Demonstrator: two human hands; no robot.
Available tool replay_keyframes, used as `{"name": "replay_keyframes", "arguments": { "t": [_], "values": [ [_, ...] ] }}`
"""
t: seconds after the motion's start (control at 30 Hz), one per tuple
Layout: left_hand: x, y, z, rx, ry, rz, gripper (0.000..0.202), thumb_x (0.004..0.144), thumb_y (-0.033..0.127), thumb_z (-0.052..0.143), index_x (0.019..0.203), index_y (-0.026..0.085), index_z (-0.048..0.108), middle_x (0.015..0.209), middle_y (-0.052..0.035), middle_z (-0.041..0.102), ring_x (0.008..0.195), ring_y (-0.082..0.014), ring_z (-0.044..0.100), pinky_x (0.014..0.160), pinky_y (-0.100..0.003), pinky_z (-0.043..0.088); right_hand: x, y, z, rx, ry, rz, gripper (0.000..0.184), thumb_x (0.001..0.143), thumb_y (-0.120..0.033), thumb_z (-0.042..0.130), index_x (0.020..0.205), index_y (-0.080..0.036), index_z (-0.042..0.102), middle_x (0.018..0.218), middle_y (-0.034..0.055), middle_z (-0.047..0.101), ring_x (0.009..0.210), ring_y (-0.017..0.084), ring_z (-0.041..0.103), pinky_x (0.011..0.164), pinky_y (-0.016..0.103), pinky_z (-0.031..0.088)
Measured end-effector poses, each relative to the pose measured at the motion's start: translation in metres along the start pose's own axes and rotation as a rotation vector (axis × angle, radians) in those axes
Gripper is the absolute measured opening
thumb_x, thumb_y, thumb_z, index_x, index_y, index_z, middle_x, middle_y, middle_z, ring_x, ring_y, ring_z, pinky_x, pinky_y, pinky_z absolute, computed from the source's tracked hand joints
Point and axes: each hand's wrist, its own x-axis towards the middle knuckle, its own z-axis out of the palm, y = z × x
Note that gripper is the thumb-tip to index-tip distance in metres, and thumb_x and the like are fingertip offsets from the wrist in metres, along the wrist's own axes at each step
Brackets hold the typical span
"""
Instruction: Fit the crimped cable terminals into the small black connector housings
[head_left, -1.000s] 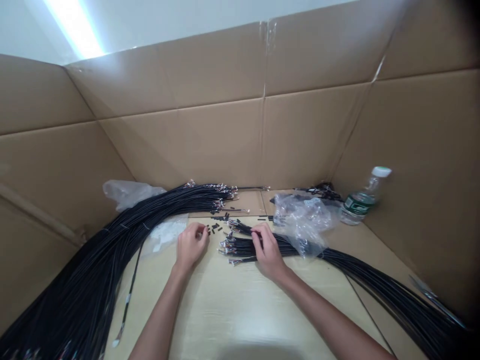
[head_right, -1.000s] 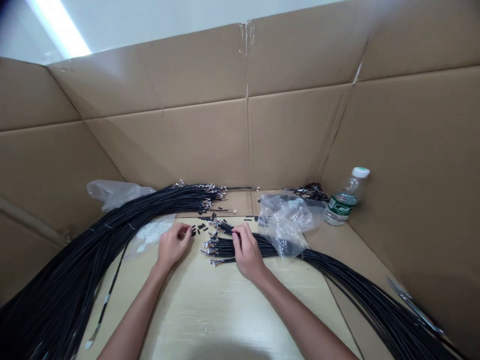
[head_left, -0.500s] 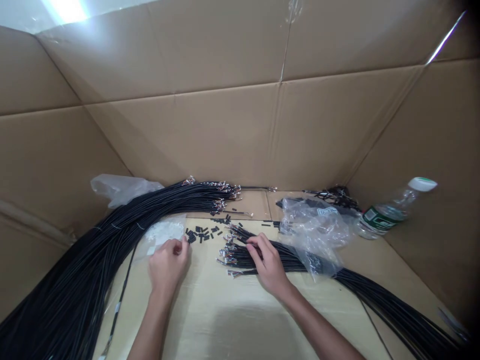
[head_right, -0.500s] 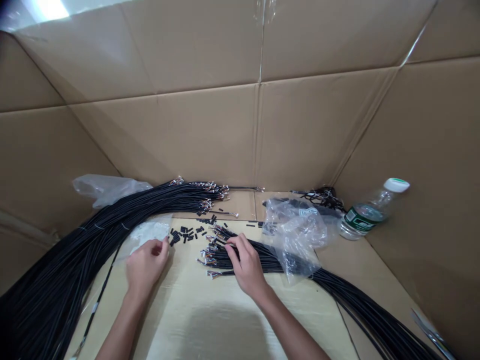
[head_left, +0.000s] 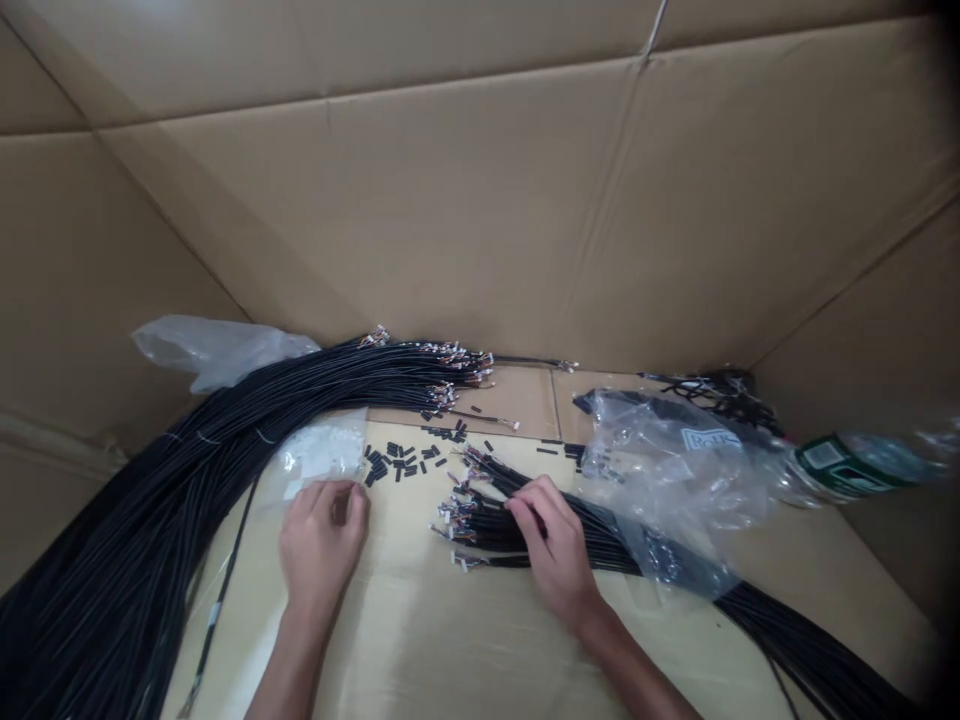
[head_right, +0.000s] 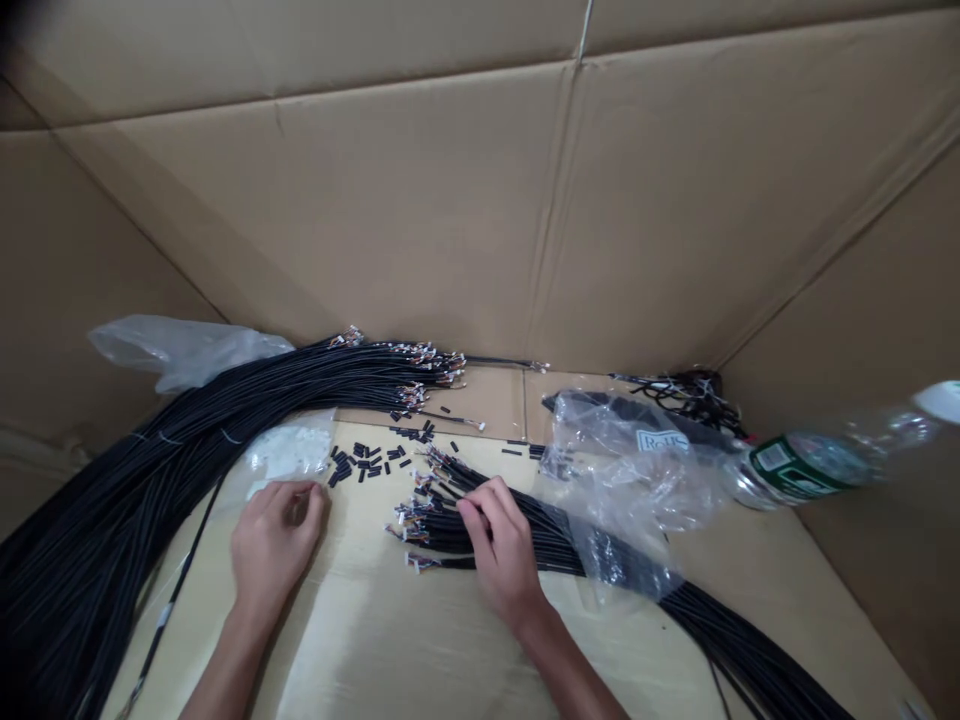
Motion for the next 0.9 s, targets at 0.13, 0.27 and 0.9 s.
{"name": "replay_keyframes", "arguments": {
  "t": [0.13,0.27,0.9],
  "values": [
    [0.000,0.002,0.001,0.056,0.004,0.041,0.017,0.099,0.033,0.063,0.091,0.022,0.073,0.094,-0.0052,0.075,0.094,-0.0299,0.064,0.083,-0.041,0.041,-0.001,0.002,-0.003,0.057,0.072,0.067,0.034,0.113,-0.034,0.047,0.087,-0.020,0.062,0.088,0.0026,0.058,0.084,0.016,0.057,0.080,0.029,0.041],
    [0.002,0.010,-0.004,0.023,0.120,0.054,0.016,0.098,0.034,0.065,0.097,0.020,0.071,0.098,-0.0088,0.074,0.093,-0.0303,0.062,0.086,-0.042,0.043,-0.001,0.007,-0.002,0.075,0.128,0.106,0.037,0.113,-0.040,0.045,0.086,-0.020,0.061,0.081,0.0018,0.059,0.077,0.017,0.055,0.075,0.030,0.040],
    [0.023,0.077,0.053,-0.725,-0.237,-0.045,0.028,0.094,0.017,0.047,0.101,0.019,0.074,0.104,-0.0086,0.079,0.100,-0.0252,0.074,0.093,-0.040,0.053,0.011,0.004,0.004,0.282,0.241,0.153,0.057,0.105,-0.069,0.044,0.085,-0.018,0.060,0.070,0.0003,0.049,0.061,0.016,0.047,0.061,0.030,0.037]
  ]
}}
